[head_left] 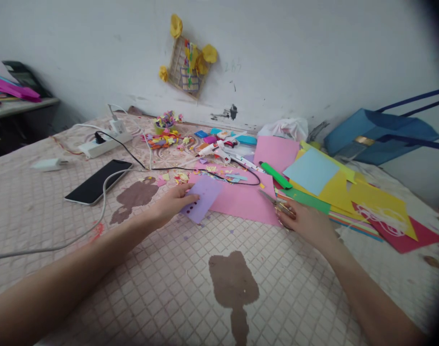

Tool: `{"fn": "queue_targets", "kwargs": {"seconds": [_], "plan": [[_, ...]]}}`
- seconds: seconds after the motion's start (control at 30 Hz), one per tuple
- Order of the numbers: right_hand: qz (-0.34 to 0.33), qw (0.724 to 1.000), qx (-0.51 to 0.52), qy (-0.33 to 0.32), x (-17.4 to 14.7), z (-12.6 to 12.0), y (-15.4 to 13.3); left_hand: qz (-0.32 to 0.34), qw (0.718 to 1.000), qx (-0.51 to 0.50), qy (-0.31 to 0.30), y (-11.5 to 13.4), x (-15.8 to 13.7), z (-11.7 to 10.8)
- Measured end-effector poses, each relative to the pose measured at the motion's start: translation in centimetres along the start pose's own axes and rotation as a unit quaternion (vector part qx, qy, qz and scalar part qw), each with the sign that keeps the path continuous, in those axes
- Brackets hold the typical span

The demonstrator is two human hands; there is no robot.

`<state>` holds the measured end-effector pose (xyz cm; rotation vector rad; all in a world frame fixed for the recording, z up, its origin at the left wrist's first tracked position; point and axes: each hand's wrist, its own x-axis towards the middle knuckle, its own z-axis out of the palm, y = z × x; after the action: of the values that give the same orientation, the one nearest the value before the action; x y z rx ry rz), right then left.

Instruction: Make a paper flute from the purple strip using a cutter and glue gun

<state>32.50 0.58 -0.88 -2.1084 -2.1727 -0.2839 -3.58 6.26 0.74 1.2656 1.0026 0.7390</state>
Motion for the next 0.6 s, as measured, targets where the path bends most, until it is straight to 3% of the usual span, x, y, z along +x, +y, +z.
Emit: {"fn": "queue_targets", "kwargs": {"seconds": [0.1, 0.2, 0.3, 0.33, 0.4, 0.5, 0.53, 0.6], "plan": [[-0.001, 1.0, 0.019, 0.004, -0.2, 0.0, 0.1, -0.005, 1.0, -0.003, 0.001, 0.1, -0.1, 0.0], [-0.021, 0.998, 0.037, 0.05, -0.3, -0.5, -0.2, -0.011, 1.0, -0.014, -0.002, 0.3, -0.2, 0.2], [-0.03, 0.985, 0.146, 0.086, -0.7, -1.7, -1.9, -0.014, 1.0, -0.022, -0.009, 0.3, -0.2, 0.2], [-0.039, 0.967, 0.241, 0.071, -0.9, -2.2, -2.9, -0.013, 1.0, -0.026, -0.011, 0.3, -0.2, 0.2], [-0.096, 0.898, 0.425, -0.068, -1.5, -2.9, -5.1, -0.008, 0.999, -0.031, -0.012, 0.1, -0.1, 0.0], [-0.227, 0.732, 0.564, -0.307, -1.8, -3.0, -8.3, -0.001, 0.999, -0.037, -0.005, 0.0, -0.1, -0.1], [-0.241, 0.719, 0.575, -0.306, -1.6, -2.8, -9.2, 0.001, 0.999, -0.043, 0.002, 0.1, -0.1, -0.2], [-0.193, 0.772, 0.581, -0.174, -1.0, -2.4, -10.8, 0.005, 0.998, -0.055, 0.022, 0.3, -0.1, -0.3]]}}
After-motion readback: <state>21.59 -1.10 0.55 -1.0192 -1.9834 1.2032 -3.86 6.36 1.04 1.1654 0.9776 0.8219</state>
